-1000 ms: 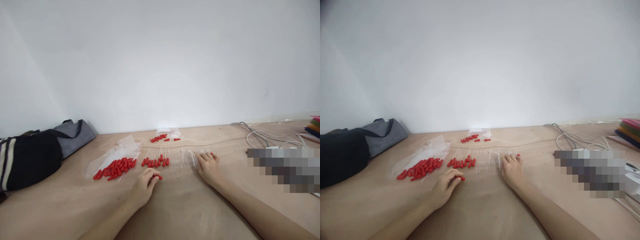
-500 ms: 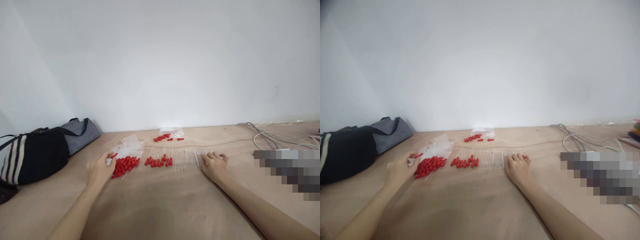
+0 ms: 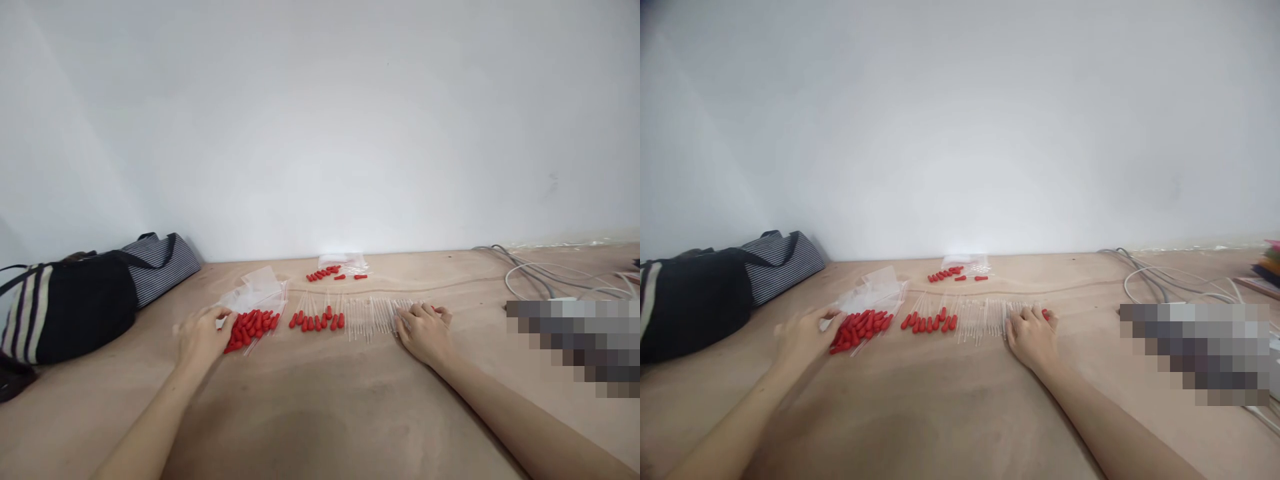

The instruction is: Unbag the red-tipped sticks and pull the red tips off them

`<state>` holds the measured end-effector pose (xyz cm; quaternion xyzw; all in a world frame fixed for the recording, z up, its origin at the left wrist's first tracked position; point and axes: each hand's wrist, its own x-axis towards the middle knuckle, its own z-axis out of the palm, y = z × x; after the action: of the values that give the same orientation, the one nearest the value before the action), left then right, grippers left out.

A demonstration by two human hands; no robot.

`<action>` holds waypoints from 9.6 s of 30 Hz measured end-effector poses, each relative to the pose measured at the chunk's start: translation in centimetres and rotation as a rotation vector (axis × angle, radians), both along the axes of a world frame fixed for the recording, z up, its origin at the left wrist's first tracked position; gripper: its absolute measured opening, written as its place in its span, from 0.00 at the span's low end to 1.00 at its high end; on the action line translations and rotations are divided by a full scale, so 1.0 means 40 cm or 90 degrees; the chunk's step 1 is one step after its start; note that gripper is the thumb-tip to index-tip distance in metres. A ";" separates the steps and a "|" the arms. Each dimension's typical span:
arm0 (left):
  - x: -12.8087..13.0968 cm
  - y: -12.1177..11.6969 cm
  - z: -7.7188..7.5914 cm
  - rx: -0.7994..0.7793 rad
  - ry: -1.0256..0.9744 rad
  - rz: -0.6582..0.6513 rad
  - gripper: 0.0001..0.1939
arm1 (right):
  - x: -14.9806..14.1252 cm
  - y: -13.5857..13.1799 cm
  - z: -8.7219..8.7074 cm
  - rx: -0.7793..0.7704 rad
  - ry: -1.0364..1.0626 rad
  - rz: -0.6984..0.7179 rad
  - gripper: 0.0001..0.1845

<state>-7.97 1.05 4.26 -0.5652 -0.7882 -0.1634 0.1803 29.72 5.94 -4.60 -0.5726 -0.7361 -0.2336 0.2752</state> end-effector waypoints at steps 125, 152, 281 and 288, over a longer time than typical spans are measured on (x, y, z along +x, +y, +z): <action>0.226 0.051 -0.121 0.043 0.130 -0.286 0.13 | -0.038 -0.003 0.019 0.033 0.119 0.068 0.14; 0.319 -0.027 -0.125 -0.003 -0.233 -0.664 0.08 | -0.090 -0.072 0.019 0.113 -0.023 0.342 0.17; 0.352 -0.026 -0.142 -0.143 -0.516 -0.586 0.08 | -0.116 -0.097 0.019 0.082 -0.003 0.378 0.08; 0.354 -0.025 -0.117 -0.197 -0.491 -0.587 0.13 | -0.112 -0.107 0.036 0.078 -0.009 0.398 0.12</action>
<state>6.20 0.04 -0.43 -0.7672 -0.4861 -0.3010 -0.2907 25.24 1.67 -3.17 -0.2996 -0.8628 -0.1853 0.3627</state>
